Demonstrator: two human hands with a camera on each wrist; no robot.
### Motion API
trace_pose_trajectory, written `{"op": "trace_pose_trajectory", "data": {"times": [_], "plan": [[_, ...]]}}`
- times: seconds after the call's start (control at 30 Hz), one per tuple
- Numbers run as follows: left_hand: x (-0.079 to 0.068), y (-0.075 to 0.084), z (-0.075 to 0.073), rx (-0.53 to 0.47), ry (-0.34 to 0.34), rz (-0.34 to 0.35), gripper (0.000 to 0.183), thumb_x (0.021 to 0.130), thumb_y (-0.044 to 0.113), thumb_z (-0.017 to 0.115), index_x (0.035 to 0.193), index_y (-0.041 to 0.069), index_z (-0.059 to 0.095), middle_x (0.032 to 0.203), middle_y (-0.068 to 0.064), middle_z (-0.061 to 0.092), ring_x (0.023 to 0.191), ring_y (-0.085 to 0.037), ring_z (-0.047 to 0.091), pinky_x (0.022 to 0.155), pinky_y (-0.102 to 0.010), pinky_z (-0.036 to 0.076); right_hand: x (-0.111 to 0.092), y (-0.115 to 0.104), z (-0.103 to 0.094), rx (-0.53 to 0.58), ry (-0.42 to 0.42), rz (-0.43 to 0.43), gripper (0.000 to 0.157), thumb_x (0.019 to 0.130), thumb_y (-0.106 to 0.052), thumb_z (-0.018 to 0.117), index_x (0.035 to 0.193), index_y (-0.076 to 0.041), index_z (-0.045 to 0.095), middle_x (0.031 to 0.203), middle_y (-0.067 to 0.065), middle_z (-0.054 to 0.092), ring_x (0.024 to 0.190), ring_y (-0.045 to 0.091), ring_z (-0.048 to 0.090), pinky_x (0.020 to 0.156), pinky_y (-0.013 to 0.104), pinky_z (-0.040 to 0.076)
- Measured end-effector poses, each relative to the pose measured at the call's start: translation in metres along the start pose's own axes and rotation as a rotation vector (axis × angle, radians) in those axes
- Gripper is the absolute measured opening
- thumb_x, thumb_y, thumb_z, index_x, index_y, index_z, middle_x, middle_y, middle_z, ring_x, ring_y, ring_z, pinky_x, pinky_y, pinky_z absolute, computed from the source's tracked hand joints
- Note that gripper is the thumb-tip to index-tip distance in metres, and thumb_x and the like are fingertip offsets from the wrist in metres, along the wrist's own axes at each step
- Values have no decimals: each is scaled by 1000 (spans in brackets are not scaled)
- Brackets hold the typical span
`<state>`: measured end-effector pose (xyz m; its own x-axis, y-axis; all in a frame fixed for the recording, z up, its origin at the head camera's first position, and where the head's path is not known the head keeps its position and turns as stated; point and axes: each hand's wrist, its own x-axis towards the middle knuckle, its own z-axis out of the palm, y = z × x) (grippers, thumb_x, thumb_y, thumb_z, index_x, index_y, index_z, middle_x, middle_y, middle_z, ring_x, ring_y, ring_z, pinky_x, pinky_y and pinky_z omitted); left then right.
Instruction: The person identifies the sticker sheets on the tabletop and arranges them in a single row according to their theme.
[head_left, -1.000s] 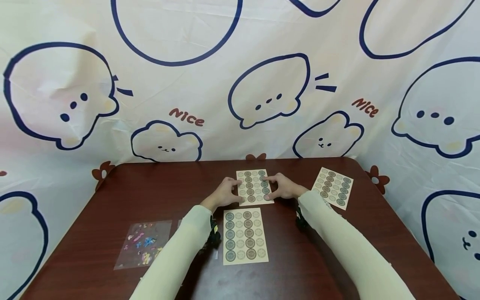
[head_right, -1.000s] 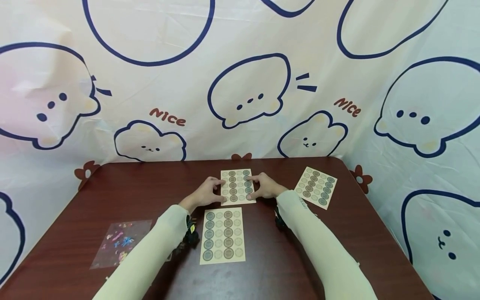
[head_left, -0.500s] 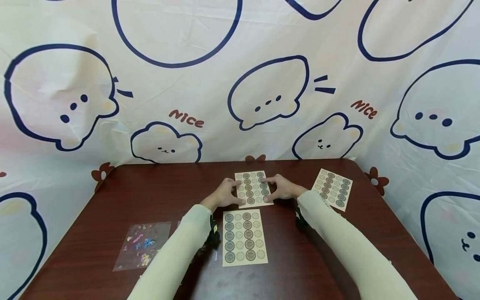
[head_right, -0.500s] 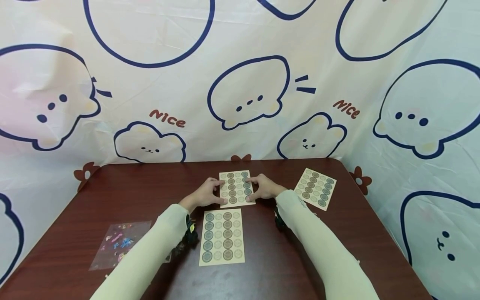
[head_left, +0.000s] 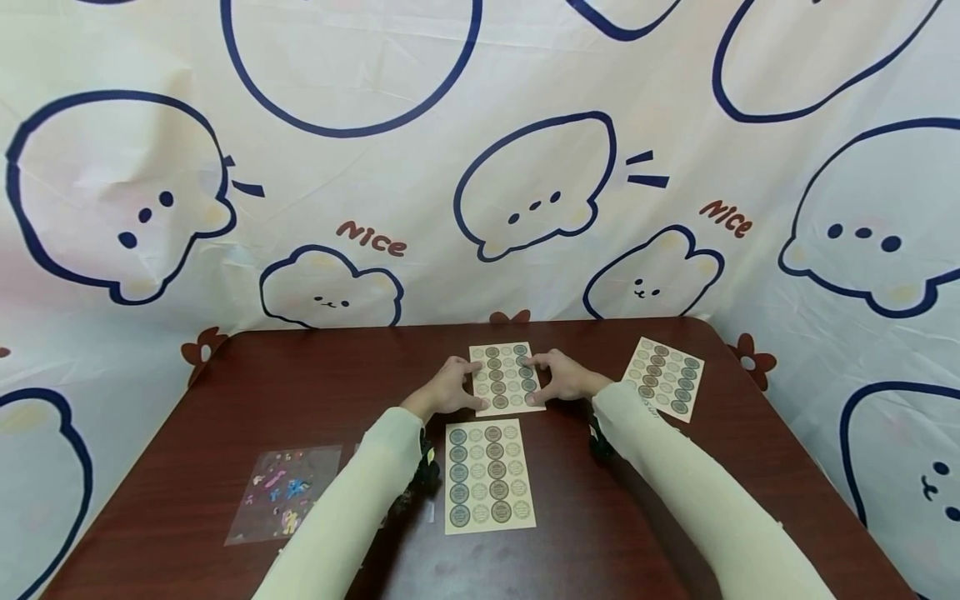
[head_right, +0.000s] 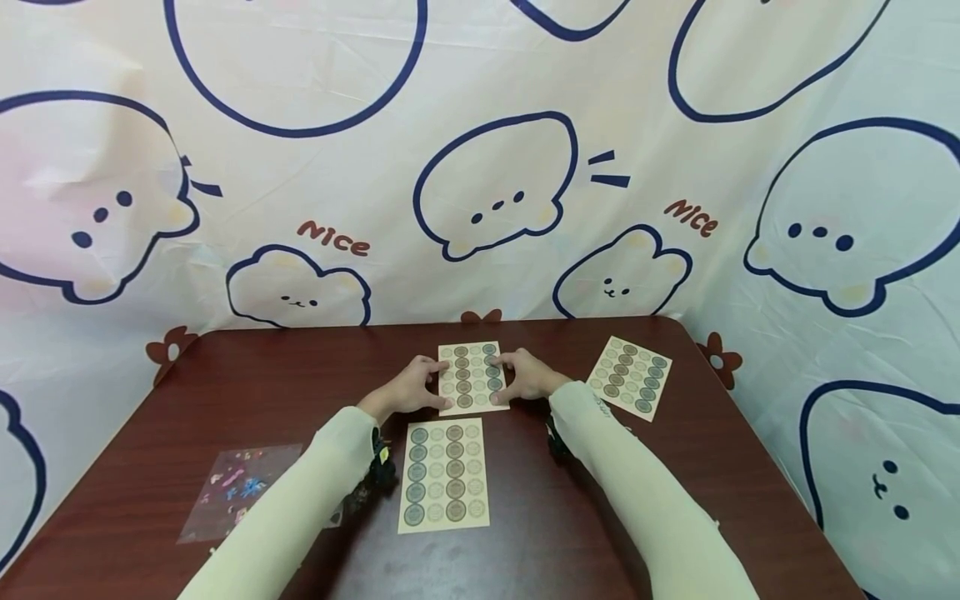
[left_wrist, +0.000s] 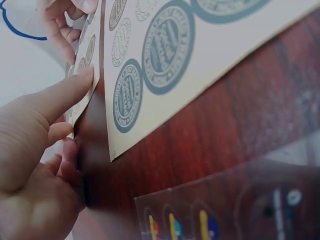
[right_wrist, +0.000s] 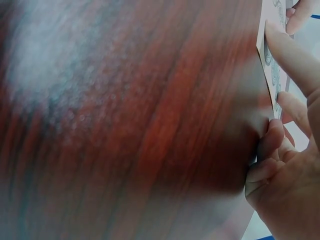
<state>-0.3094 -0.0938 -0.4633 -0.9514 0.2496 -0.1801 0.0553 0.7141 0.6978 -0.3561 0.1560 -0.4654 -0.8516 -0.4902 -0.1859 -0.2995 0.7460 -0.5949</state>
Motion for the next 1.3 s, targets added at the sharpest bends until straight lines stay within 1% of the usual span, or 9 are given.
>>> {"op": "trace_pose_trajectory", "data": {"times": [0.2, 0.37, 0.5, 0.63, 0.73, 0.8, 0.93, 1.13, 1.3], "plan": [[1, 0, 0, 9, -6, 10, 77, 88, 18, 80, 154, 7, 42, 148, -16, 39, 124, -28, 48, 108, -41, 44, 1, -1, -1, -4, 5, 2, 71, 83, -21, 85, 145, -5, 54, 132, 20, 49, 112, 26, 47, 107, 45, 41], [2, -1, 0, 30, -6, 19, 74, 89, 16, 79, 153, 7, 43, 145, -17, 43, 122, -27, 49, 108, -42, 44, 1, -2, -2, -4, 7, -15, 70, 83, -19, 85, 144, -4, 55, 128, 20, 55, 111, 25, 50, 107, 44, 42], [2, -2, 2, 30, -8, 19, 73, 90, 15, 77, 153, 6, 43, 147, -18, 44, 121, -26, 49, 110, -43, 43, 2, -2, 0, 7, 18, -16, 68, 83, -19, 85, 143, -6, 56, 117, 16, 61, 104, 22, 53, 103, 40, 43], [0, -3, 2, 34, -3, 17, 72, 91, 15, 77, 153, 5, 43, 146, -19, 45, 118, -25, 48, 109, -43, 42, 2, -3, 2, 11, 26, -15, 68, 83, -19, 85, 144, -6, 57, 104, 12, 63, 95, 20, 55, 95, 35, 44], [-1, -3, 2, 32, 2, 21, 71, 91, 15, 76, 153, 5, 43, 146, -20, 45, 121, -26, 50, 109, -43, 43, 1, -5, 4, 12, 29, -5, 69, 84, -19, 84, 145, -7, 55, 100, 10, 63, 91, 18, 56, 90, 33, 44], [-2, -3, 3, 25, 4, 23, 71, 91, 15, 76, 153, 5, 42, 149, -20, 44, 128, -28, 51, 111, -44, 43, 0, -5, 5, 15, 31, 6, 69, 84, -18, 84, 145, -7, 55, 99, 9, 62, 89, 18, 55, 87, 30, 44], [-2, -2, 5, 27, 8, 27, 70, 92, 14, 75, 153, 4, 42, 152, -19, 44, 135, -32, 51, 112, -45, 44, -1, -5, 5, 29, 25, 20, 69, 84, -16, 83, 146, -7, 54, 97, 8, 60, 86, 17, 54, 82, 27, 43], [-2, 2, 3, 33, 16, 39, 69, 92, 13, 74, 153, 3, 43, 150, -18, 48, 133, -31, 52, 112, -44, 44, -2, -8, 2, 61, 27, 49, 72, 85, -15, 82, 149, -8, 51, 100, 8, 64, 88, 17, 58, 85, 29, 46], [-2, 3, 2, 28, 17, 29, 69, 92, 14, 75, 153, 5, 43, 146, -17, 49, 126, -29, 55, 109, -44, 45, -1, -8, 2, 65, 33, 47, 73, 85, -15, 83, 150, -9, 50, 105, 9, 66, 91, 16, 59, 90, 32, 46]]}}
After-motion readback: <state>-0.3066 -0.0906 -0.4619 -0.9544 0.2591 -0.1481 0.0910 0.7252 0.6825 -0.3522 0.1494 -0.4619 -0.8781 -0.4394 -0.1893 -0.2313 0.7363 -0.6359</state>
